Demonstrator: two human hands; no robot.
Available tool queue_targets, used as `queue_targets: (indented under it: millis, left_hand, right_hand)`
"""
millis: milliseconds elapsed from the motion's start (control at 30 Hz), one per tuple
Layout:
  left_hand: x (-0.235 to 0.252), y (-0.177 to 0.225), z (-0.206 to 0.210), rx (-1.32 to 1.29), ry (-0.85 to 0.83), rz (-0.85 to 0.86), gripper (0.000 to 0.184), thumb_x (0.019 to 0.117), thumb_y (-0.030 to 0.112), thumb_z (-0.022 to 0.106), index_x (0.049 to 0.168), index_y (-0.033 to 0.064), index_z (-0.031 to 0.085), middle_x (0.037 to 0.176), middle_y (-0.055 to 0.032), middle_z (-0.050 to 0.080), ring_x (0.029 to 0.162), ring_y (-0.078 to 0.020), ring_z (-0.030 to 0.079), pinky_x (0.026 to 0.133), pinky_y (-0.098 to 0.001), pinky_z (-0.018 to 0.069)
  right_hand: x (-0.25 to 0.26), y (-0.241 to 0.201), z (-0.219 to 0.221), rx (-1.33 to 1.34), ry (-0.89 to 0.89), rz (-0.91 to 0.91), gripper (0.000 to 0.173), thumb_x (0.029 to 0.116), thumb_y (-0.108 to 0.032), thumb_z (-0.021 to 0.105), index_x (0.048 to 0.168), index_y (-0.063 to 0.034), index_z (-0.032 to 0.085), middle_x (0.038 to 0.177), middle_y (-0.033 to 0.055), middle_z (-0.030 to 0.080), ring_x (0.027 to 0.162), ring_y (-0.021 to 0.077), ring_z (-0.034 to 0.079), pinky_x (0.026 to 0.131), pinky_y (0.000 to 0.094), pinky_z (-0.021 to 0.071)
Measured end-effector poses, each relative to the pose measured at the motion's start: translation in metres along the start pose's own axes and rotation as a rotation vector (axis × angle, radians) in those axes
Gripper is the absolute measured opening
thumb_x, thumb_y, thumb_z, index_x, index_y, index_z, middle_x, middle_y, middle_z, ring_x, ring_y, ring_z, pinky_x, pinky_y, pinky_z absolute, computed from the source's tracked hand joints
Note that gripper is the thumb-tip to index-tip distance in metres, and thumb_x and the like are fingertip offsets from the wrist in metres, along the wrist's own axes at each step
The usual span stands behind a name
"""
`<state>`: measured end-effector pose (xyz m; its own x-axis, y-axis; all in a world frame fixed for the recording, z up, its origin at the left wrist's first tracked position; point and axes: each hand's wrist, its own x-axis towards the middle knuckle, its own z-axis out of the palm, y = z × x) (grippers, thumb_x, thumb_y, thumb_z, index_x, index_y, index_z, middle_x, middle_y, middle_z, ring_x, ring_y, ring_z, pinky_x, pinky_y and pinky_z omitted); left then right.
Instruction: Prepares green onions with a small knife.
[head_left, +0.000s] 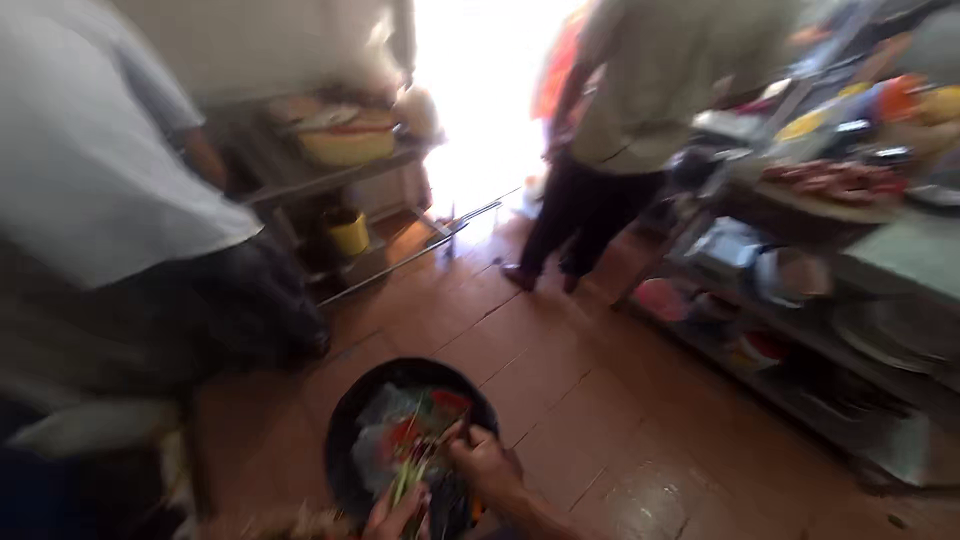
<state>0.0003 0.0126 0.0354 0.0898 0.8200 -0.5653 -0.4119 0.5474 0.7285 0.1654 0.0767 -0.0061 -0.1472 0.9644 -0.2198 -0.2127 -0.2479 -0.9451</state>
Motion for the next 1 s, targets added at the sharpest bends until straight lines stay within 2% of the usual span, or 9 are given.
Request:
queue_targets:
  millis: [133, 233, 300, 367, 433, 567, 667, 800, 1000]
  left_hand:
    - [-0.002, 0.006, -0.016, -0.195, -0.012, -0.058, 0.023, 0.1098, 0.017, 0.037, 0.113, 0.0025, 0.055, 0.066, -0.0020, 0.055, 0.041, -0.0050, 0.047, 0.036, -0.0184, 0.0409]
    - [-0.004, 0.008, -0.015, -0.227, -0.022, -0.045, 0.021, 0.1084, 0.016, 0.040, 0.115, 0.0024, 0.054, 0.067, -0.0026, 0.055, 0.041, -0.0055, 0.048, 0.036, -0.0186, 0.0416]
    - [-0.004, 0.007, -0.010, -0.138, 0.041, 0.013, 0.020, 0.1051, 0.014, 0.047, 0.120, 0.0014, 0.055, 0.069, -0.0031, 0.056, 0.043, -0.0064, 0.049, 0.037, -0.0196, 0.0430]
    - [-0.003, 0.002, -0.004, 0.081, 0.152, 0.138, 0.026, 0.0992, 0.015, 0.060, 0.120, 0.0004, 0.060, 0.068, -0.0038, 0.058, 0.047, -0.0092, 0.051, 0.042, -0.0232, 0.0451]
    - [0.000, -0.007, -0.001, 0.338, 0.238, 0.300, 0.024, 0.0958, 0.023, 0.067, 0.110, 0.0035, 0.066, 0.066, -0.0026, 0.061, 0.050, -0.0119, 0.054, 0.046, -0.0276, 0.0472]
    - [-0.006, -0.015, 0.007, 0.712, 0.314, 0.581, 0.020, 0.0957, 0.026, 0.067, 0.105, 0.0095, 0.073, 0.080, 0.0034, 0.069, 0.061, -0.0038, 0.061, 0.056, -0.0248, 0.0544]
    - [-0.008, -0.021, 0.013, 0.914, 0.427, 0.852, 0.022, 0.0950, 0.026, 0.067, 0.103, 0.0068, 0.076, 0.085, -0.0014, 0.073, 0.069, -0.0041, 0.067, 0.063, -0.0228, 0.0579]
    - [-0.009, -0.025, 0.007, 1.121, 0.523, 1.177, 0.021, 0.0967, 0.022, 0.062, 0.104, 0.0070, 0.075, 0.074, -0.0063, 0.060, 0.060, -0.0122, 0.059, 0.053, -0.0240, 0.0510]
    - [-0.017, -0.027, -0.001, 1.274, 0.583, 1.300, 0.023, 0.0965, 0.019, 0.057, 0.109, 0.0099, 0.074, 0.077, -0.0052, 0.061, 0.064, -0.0142, 0.060, 0.057, -0.0242, 0.0505]
  right_hand:
    - [0.007, 0.002, -0.008, -0.004, -0.022, 0.099, 0.016, 0.0979, -0.020, 0.054, 0.100, -0.0059, 0.063, 0.069, -0.0030, 0.060, 0.051, 0.0049, 0.049, 0.047, 0.0227, 0.0421]
    - [-0.001, -0.005, -0.003, -0.153, -0.112, 0.098, 0.026, 0.0972, -0.027, 0.064, 0.111, -0.0057, 0.067, 0.079, -0.0029, 0.067, 0.055, 0.0039, 0.053, 0.049, 0.0217, 0.0439]
    - [-0.004, -0.010, 0.005, -0.199, -0.144, 0.067, 0.025, 0.0948, -0.028, 0.070, 0.110, -0.0072, 0.069, 0.079, -0.0050, 0.067, 0.057, 0.0027, 0.054, 0.050, 0.0209, 0.0449]
    - [-0.006, -0.016, 0.012, -0.199, -0.149, 0.068, 0.020, 0.0964, -0.024, 0.067, 0.106, -0.0070, 0.069, 0.080, -0.0042, 0.069, 0.057, 0.0025, 0.055, 0.050, 0.0207, 0.0445]
    - [-0.007, -0.023, 0.015, -0.156, -0.129, 0.106, 0.017, 0.0988, -0.020, 0.062, 0.102, -0.0054, 0.071, 0.079, -0.0012, 0.071, 0.053, 0.0034, 0.054, 0.048, 0.0209, 0.0434]
    - [-0.010, -0.031, 0.017, 0.002, -0.080, 0.192, 0.015, 0.0976, -0.017, 0.063, 0.098, -0.0027, 0.069, 0.076, 0.0018, 0.070, 0.051, 0.0039, 0.052, 0.047, 0.0198, 0.0432]
    - [-0.014, -0.031, 0.015, 0.136, -0.111, 0.199, 0.016, 0.0957, -0.017, 0.065, 0.101, -0.0031, 0.069, 0.070, 0.0013, 0.065, 0.050, 0.0040, 0.051, 0.048, 0.0202, 0.0443]
    - [-0.017, -0.035, 0.005, 0.329, -0.324, 0.191, 0.015, 0.0959, -0.026, 0.071, 0.093, -0.0110, 0.071, 0.068, -0.0031, 0.063, 0.050, 0.0010, 0.052, 0.048, 0.0181, 0.0453]
    - [-0.017, -0.048, -0.017, 0.225, -0.333, 0.222, 0.022, 0.1006, -0.023, 0.060, 0.105, -0.0043, 0.071, 0.075, -0.0001, 0.066, 0.050, 0.0012, 0.049, 0.046, 0.0182, 0.0438]
